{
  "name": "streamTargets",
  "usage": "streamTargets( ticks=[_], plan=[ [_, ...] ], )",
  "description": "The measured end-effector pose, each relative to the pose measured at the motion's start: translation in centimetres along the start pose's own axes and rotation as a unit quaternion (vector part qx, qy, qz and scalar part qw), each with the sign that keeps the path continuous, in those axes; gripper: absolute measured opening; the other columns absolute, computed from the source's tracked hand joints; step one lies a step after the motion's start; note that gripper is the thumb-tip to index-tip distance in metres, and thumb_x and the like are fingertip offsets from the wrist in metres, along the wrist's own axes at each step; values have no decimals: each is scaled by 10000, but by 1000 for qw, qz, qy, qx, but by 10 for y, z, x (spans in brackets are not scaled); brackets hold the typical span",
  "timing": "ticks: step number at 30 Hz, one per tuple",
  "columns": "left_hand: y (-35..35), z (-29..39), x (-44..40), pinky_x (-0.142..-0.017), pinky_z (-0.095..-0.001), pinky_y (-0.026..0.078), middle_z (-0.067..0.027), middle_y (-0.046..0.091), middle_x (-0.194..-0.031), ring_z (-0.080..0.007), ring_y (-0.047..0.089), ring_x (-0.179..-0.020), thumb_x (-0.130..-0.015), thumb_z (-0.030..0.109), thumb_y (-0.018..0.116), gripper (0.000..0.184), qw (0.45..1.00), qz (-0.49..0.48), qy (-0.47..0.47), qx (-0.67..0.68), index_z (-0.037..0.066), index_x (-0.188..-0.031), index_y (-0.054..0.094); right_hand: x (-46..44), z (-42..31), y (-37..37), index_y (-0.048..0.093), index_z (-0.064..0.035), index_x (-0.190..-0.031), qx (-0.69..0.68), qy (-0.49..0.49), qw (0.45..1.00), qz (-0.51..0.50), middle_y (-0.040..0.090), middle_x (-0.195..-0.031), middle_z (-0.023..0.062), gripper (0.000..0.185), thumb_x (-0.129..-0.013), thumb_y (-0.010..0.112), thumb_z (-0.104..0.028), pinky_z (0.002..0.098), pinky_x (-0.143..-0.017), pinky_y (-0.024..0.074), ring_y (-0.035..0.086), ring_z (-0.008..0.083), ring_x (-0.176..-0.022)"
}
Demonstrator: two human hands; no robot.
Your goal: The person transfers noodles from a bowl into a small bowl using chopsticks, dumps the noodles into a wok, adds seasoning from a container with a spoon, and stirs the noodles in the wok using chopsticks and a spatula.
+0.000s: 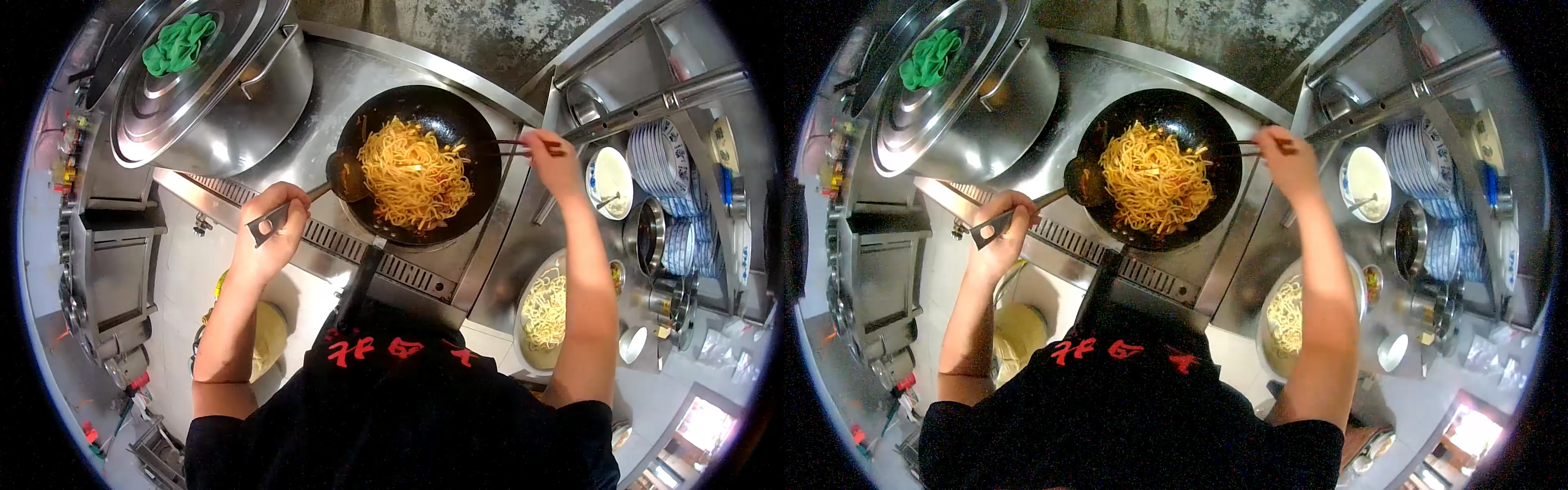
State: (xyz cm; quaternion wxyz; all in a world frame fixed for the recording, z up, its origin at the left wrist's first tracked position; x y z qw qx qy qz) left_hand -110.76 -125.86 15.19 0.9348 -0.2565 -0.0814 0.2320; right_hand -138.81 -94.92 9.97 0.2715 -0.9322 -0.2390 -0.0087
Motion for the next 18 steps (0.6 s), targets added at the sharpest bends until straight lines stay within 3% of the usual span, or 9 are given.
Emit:
streamTargets(
  ticks=[2,4,8,11,15,18],
  plan=[
    [8,-1,-2,-573,-272,464,-84,610,-660,-133,588,-604,-822,71,492,135,1000,-21,1,-7,-12,-818,598,7,37,-18,670,-62,-964,-39,103,993,36,670,-851,27,241,-917,538,-258,236,-618,483,609,116,-737],
    [27,-15,-3,-578,-273,467,-85,613,-664,-137,591,-607,-822,80,496,136,998,-53,10,15,-9,-821,600,27,66,24,651,-38,-983,-111,125,986,18,667,-858,32,250,-931,519,-244,245,-609,503,612,120,-737],
    [49,-9,-2,-599,-275,474,-89,617,-668,-150,603,-625,-824,86,506,135,998,-31,-18,47,-12,-814,600,50,57,106,618,34,-929,-282,110,952,47,655,-826,86,278,-928,526,-228,257,-617,514,618,146,-682],
    [45,-5,-6,-611,-279,482,-93,634,-688,-153,609,-636,-838,85,502,144,995,-25,-4,93,-18,-815,600,38,32,102,615,50,-905,-303,47,950,58,649,-803,93,286,-923,536,-224,255,-616,510,612,143,-672],
    [31,18,-12,-626,-266,493,-95,634,-690,-151,625,-658,-847,80,491,157,995,-20,10,97,-30,-820,600,28,-30,58,644,8,-890,-191,-27,978,82,647,-766,62,264,-920,532,-229,246,-607,490,599,122,-664],
    [20,34,-14,-625,-270,491,-88,622,-676,-150,631,-666,-847,92,482,168,997,-29,21,71,-28,-819,596,21,-25,20,670,-44,-913,-70,-44,993,88,654,-736,38,208,-883,566,-222,236,-594,470,597,97,-651]
  ],
)
Point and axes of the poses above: each hand's wrist, its own x-axis away from the middle knuckle, its own y-axis out of the palm, z = x × y, the point moved 7 cm from there along -x, towards the middle knuckle
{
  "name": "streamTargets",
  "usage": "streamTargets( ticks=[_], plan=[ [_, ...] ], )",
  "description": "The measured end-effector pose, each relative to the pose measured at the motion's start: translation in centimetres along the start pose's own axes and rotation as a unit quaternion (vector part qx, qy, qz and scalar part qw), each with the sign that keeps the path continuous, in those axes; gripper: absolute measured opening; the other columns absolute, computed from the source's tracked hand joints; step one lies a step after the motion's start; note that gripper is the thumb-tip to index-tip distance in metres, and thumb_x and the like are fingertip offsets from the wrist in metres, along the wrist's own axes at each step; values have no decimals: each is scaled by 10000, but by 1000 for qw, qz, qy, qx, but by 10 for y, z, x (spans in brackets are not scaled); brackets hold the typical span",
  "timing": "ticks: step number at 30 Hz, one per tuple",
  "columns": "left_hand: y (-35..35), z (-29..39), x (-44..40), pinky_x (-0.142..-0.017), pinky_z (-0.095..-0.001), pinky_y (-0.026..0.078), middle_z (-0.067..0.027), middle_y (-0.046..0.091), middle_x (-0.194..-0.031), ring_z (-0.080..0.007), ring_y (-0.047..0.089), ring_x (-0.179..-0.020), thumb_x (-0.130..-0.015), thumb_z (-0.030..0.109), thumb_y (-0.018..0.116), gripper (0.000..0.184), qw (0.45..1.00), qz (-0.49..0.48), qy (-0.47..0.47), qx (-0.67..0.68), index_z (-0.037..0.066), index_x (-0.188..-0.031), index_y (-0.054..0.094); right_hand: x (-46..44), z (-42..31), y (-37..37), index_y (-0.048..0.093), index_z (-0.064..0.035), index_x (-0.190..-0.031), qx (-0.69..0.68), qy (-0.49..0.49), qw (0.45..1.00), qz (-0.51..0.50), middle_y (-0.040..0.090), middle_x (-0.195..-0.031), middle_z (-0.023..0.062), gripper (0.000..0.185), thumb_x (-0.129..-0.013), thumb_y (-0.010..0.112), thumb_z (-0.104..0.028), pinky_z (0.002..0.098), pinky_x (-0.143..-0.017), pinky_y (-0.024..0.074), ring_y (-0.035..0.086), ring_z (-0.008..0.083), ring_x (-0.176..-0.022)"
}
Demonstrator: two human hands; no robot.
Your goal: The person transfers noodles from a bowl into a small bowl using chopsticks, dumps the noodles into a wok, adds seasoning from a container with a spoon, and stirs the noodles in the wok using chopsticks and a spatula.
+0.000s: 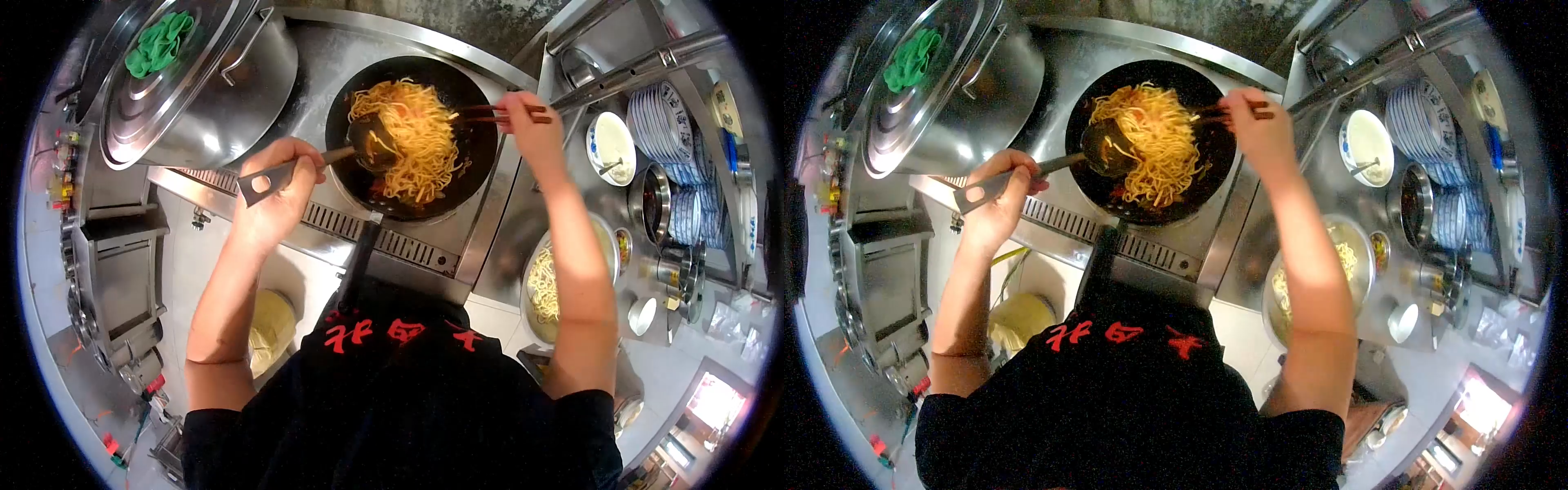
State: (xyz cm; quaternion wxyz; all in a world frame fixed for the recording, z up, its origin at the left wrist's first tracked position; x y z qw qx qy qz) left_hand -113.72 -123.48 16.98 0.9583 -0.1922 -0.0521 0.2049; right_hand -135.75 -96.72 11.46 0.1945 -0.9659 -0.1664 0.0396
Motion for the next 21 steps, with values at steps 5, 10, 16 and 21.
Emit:
streamTargets(
  ticks=[5,10,16,21],
  plan=[
    [-18,-1,-1,-611,-268,483,-77,603,-652,-141,632,-666,-834,98,493,155,994,-50,-60,-82,-16,-812,595,31,48,-31,649,-30,-848,-4,150,988,-42,635,-704,36,205,-900,550,-202,220,-531,457,574,95,-595],
    [8,-49,2,-598,-263,495,-80,614,-652,-139,644,-657,-844,102,499,151,990,-76,-116,28,-23,-837,584,93,95,44,632,-20,-847,-129,185,974,-5,615,-749,28,205,-909,529,-186,237,-587,452,565,102,-649],
    [19,-41,-15,-601,-277,547,-150,622,-781,-202,658,-673,-895,100,443,167,982,-17,-114,147,-38,-880,535,59,44,65,621,-5,-845,-131,65,989,32,615,-731,42,259,-918,523,-233,248,-607,455,573,110,-659],
    [-5,-20,-27,-628,-279,549,-144,619,-817,-211,662,-684,-889,91,456,158,994,-17,-69,88,-39,-901,545,31,1,17,638,-4,-880,-83,-1,996,40,629,-738,47,255,-915,531,-233,244,-584,452,557,105,-624]
  ],
)
Point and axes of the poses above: each hand's wrist, its own x-axis away from the middle knuckle, its own y-axis out of the palm, z = x × y, the point moved 7 cm from there along -x, towards the middle knuckle
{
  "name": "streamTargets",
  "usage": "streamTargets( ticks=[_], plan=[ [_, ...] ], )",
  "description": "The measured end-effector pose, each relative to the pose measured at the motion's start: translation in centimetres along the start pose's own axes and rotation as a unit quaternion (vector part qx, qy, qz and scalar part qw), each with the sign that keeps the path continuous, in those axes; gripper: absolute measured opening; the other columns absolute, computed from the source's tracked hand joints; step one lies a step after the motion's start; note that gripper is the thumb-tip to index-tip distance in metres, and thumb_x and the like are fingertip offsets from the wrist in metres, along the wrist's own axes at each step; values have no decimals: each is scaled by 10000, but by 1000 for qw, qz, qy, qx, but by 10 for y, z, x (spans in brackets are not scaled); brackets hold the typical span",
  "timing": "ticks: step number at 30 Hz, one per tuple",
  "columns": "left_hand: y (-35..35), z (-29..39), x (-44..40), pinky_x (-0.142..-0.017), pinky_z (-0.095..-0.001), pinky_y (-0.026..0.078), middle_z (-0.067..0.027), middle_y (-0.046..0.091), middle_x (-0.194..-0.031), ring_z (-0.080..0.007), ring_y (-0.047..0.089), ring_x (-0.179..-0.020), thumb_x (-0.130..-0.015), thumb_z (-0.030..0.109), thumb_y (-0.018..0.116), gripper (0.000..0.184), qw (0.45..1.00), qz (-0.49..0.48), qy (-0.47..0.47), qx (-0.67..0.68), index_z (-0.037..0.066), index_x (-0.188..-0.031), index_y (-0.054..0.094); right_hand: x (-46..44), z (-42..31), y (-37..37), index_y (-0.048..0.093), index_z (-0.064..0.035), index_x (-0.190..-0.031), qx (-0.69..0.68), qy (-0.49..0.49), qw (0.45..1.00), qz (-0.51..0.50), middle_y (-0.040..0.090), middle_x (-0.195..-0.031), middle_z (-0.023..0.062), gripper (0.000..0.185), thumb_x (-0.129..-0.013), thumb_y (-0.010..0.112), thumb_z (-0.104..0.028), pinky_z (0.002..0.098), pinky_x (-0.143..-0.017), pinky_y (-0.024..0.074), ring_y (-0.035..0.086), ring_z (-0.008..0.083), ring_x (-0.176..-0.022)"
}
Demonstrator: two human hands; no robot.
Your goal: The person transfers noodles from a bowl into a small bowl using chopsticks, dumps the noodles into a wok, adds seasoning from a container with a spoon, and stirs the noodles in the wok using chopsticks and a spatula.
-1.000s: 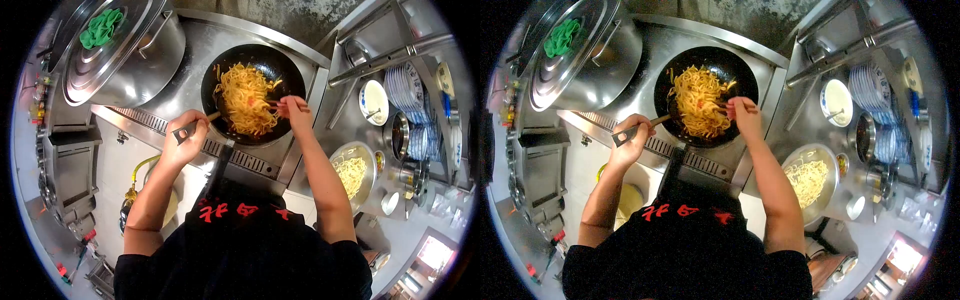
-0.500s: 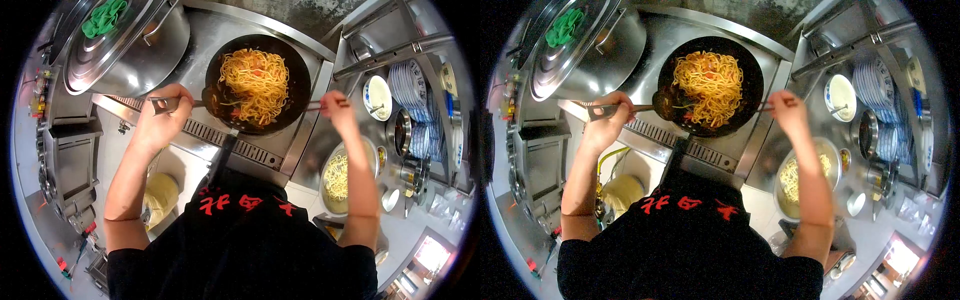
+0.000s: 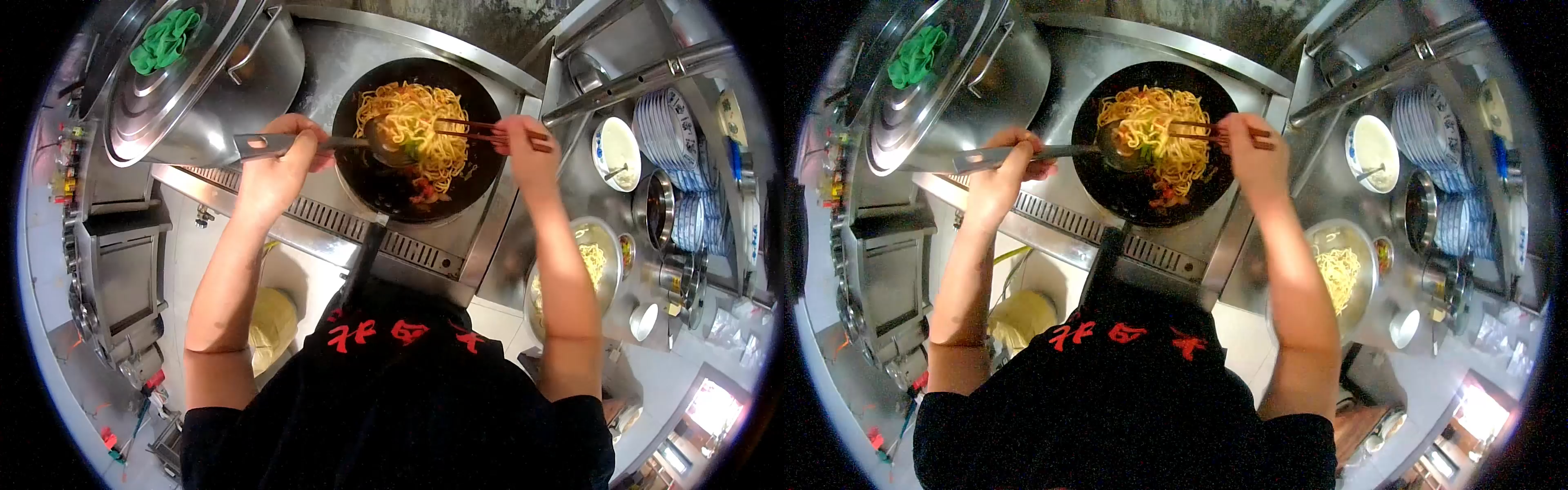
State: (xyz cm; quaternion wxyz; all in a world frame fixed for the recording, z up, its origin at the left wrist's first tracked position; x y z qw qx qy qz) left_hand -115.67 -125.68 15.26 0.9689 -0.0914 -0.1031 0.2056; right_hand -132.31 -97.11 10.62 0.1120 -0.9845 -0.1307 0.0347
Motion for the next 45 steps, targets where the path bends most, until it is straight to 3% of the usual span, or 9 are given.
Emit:
streamTargets(
  ticks=[5,9,16,23,26,35,39,42,45],
  plan=[
    [-12,-12,3,-657,-267,540,-119,633,-787,-185,660,-714,-888,71,459,149,992,1,5,-125,-34,-880,564,-17,23,-59,657,-48,-905,120,65,991,19,631,-745,17,197,-915,533,-200,214,-517,426,545,73,-597],
    [8,-51,4,-663,-288,535,-116,636,-793,-173,654,-737,-871,58,446,158,995,-4,15,-96,-48,-866,563,2,110,-13,659,-70,-996,-77,199,977,0,657,-958,36,205,-926,528,-212,242,-552,498,612,111,-656],
    [9,-31,37,-624,-276,500,-110,637,-723,-166,633,-677,-833,28,466,137,996,35,57,-54,-37,-822,586,27,85,19,612,25,-980,-148,170,974,35,649,-925,115,352,-931,519,-311,283,-669,530,629,167,-781],
    [7,-25,49,-640,-267,503,-111,634,-715,-163,646,-705,-852,47,447,164,996,38,34,-71,-47,-834,580,-6,16,78,662,-16,-887,-99,25,995,-19,655,-843,58,244,-902,563,-239,277,-679,513,610,148,-726],
    [2,-36,49,-634,-267,498,-106,633,-711,-158,640,-693,-855,53,453,160,996,44,27,-74,-40,-836,582,-13,33,101,660,-34,-888,158,18,984,-83,646,-825,105,212,-887,573,-227,277,-701,473,601,189,-706],
    [-21,-42,50,-668,-271,528,-123,631,-802,-183,658,-747,-877,65,450,166,996,92,2,-1,-61,-870,559,37,-23,73,650,-40,-890,75,-151,981,-98,649,-824,93,105,-865,585,-119,253,-567,491,618,142,-696],
    [-11,-47,39,-657,-282,537,-144,623,-804,-196,657,-730,-891,81,441,179,990,92,-35,106,-68,-889,540,86,-44,112,613,-37,-873,144,-359,908,-159,627,-866,136,72,-834,596,-94,369,-677,493,602,306,-758],
    [-8,-53,33,-652,-290,538,-157,619,-808,-203,653,-705,-904,100,433,185,986,76,-38,144,-61,-893,523,78,-9,82,592,-51,-952,226,-268,924,-154,615,-958,155,120,-838,582,-87,399,-726,491,592,331,-850],
    [-8,-56,31,-658,-290,536,-160,620,-814,-211,654,-707,-908,106,420,186,982,81,-42,163,-55,-904,513,112,-39,67,588,-60,-970,199,-347,899,-178,599,-1014,162,137,-836,583,-87,403,-753,490,590,342,-874]
  ],
)
Point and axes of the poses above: each hand's wrist, its own x-axis away from the middle knuckle, its own y-axis out of the palm, z = x × y, the point moved 7 cm from there along -x, towards the middle knuckle
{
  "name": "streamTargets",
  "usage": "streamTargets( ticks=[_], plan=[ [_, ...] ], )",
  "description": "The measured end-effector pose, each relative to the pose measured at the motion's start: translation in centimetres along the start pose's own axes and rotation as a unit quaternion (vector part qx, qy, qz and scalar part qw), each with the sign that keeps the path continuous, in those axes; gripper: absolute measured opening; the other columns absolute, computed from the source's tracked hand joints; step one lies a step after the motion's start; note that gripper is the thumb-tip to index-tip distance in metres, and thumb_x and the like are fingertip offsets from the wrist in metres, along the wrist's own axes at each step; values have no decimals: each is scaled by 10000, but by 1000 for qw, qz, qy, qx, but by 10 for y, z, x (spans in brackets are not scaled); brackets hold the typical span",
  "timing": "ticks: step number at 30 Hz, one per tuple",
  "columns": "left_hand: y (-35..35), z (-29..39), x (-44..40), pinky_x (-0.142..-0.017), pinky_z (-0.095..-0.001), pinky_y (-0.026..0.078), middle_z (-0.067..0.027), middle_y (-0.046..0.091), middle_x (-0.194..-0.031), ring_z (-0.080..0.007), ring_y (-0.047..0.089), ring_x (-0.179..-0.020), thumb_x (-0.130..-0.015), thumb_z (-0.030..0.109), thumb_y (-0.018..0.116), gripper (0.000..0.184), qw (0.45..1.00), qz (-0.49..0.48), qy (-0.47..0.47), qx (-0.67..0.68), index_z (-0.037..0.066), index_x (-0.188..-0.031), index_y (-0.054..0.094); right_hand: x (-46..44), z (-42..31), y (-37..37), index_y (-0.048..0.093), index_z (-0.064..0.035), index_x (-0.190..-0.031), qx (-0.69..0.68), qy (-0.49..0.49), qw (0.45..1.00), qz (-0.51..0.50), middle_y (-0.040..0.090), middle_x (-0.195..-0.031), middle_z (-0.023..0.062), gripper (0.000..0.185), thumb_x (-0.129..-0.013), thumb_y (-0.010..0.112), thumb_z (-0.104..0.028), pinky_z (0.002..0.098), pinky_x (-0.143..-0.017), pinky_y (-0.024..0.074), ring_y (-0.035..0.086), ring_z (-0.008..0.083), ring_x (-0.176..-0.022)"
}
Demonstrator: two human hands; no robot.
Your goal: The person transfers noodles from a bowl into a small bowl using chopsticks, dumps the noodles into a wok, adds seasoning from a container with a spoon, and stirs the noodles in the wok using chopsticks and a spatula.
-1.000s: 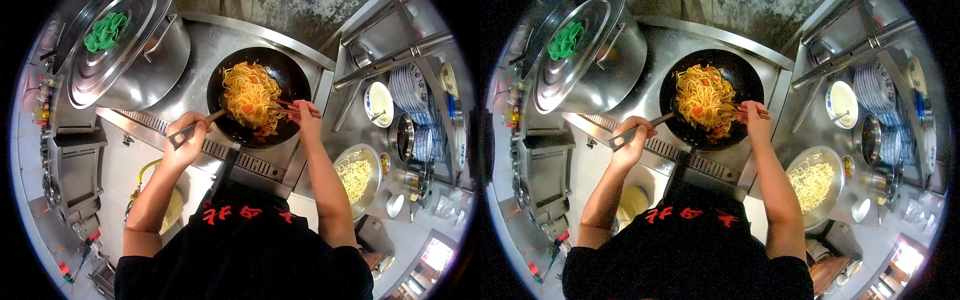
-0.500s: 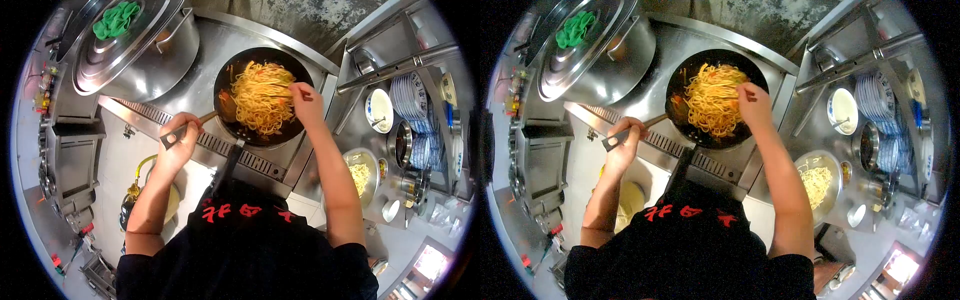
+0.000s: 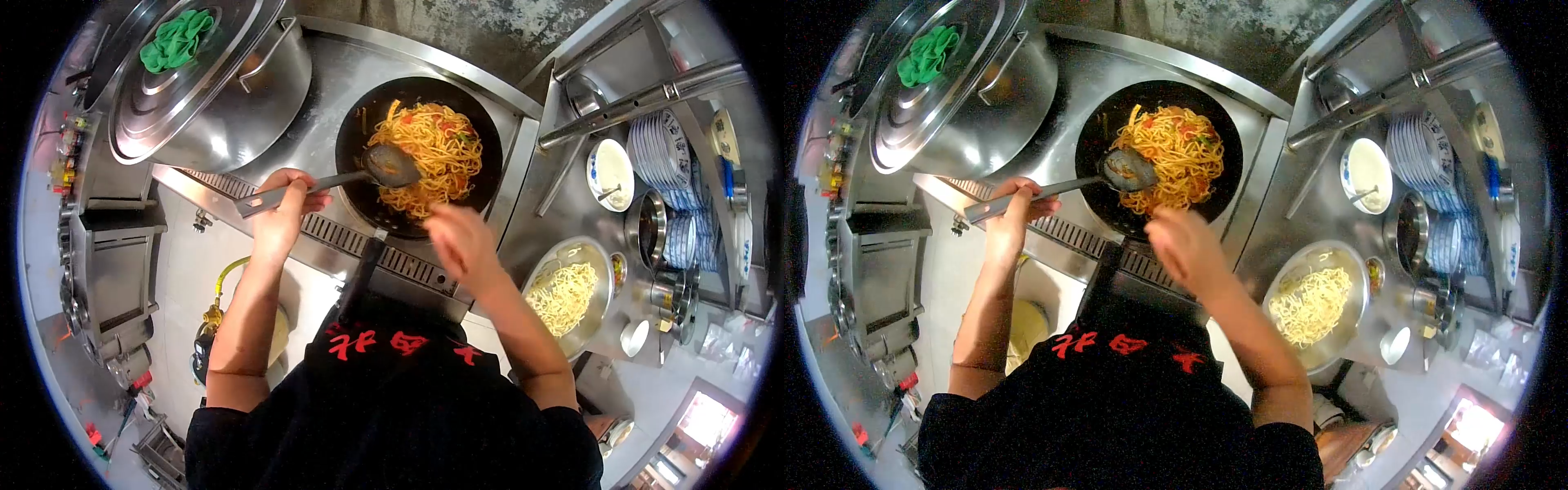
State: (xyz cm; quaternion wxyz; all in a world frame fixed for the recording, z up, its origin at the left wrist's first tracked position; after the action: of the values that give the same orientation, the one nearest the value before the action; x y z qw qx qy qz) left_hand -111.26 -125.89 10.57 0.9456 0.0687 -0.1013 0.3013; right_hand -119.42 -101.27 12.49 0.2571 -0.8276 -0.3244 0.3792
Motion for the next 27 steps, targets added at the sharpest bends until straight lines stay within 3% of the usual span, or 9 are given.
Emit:
streamTargets(
  ticks=[5,12,14,15,17,20,22,24,27],
  plan=[
    [-3,-3,2,-671,-306,541,-175,622,-827,-241,661,-728,-904,111,405,185,999,13,-21,23,-42,-910,507,26,23,15,580,-54,-988,40,4,999,-1,574,-1074,165,232,-763,635,-61,416,-794,487,589,350,-916],
    [-8,-4,6,-683,-323,552,-191,620,-827,-249,662,-733,-897,106,405,183,999,14,-23,28,-45,-897,509,10,-1,16,603,-68,-989,-23,-56,998,0,592,-1069,148,278,-725,639,13,383,-713,503,601,337,-873],
    [-8,1,10,-682,-321,553,-191,620,-827,-247,661,-732,-895,93,406,175,1000,11,-23,9,-47,-894,512,21,41,-3,620,-79,-1001,28,5,997,73,628,-1007,158,238,-778,612,4,354,-731,501,624,311,-858],
    [-7,3,11,-681,-318,553,-190,620,-827,-245,661,-733,-894,85,406,170,1000,6,-18,-10,-47,-894,513,19,49,-24,607,-79,-1009,7,89,992,91,633,-948,126,244,-790,584,27,345,-686,485,616,253,-784],
    [-7,-1,10,-677,-303,549,-176,620,-821,-231,658,-727,-899,71,411,164,999,-11,-12,-29,-52,-884,518,21,74,-58,649,-65,-959,-20,139,970,200,651,-895,96,164,-818,603,2,273,-617,462,599,156,-687],
    [1,-14,-3,-675,-291,548,-156,619,-809,-216,656,-714,-906,76,420,169,998,-32,18,-51,-56,-878,522,24,119,-68,667,-59,-947,1,250,946,207,651,-884,53,110,-859,602,-58,221,-590,429,563,92,-673],
    [11,-19,-8,-671,-280,544,-137,616,-795,-200,655,-715,-908,69,434,161,999,-24,12,-45,-54,-871,531,33,139,-27,671,-54,-942,-149,358,902,192,638,-814,0,141,-902,566,-138,204,-579,410,533,73,-656],
    [20,-24,-14,-664,-278,541,-131,615,-799,-198,656,-722,-909,66,439,158,999,-20,3,-36,-54,-873,535,30,123,-7,677,-59,-935,-155,370,904,149,638,-810,10,147,-896,580,-163,207,-584,409,526,73,-651],
    [23,-24,-18,-658,-283,545,-130,614,-813,-201,658,-722,-910,69,445,160,998,-25,21,-50,-54,-876,542,17,69,2,653,-69,-932,-92,218,964,118,651,-839,63,110,-876,574,-119,283,-599,448,579,162,-659]
  ],
)
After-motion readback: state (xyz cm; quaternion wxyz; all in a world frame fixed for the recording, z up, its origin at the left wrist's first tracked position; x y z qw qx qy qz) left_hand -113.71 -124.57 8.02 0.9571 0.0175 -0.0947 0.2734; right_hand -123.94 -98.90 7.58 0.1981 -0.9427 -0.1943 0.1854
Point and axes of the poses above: each hand's wrist, its own x-axis away from the middle knuckle, its own y-axis out of the palm, z = x × y, the point moved 7 cm from there along -x, towards the middle knuckle
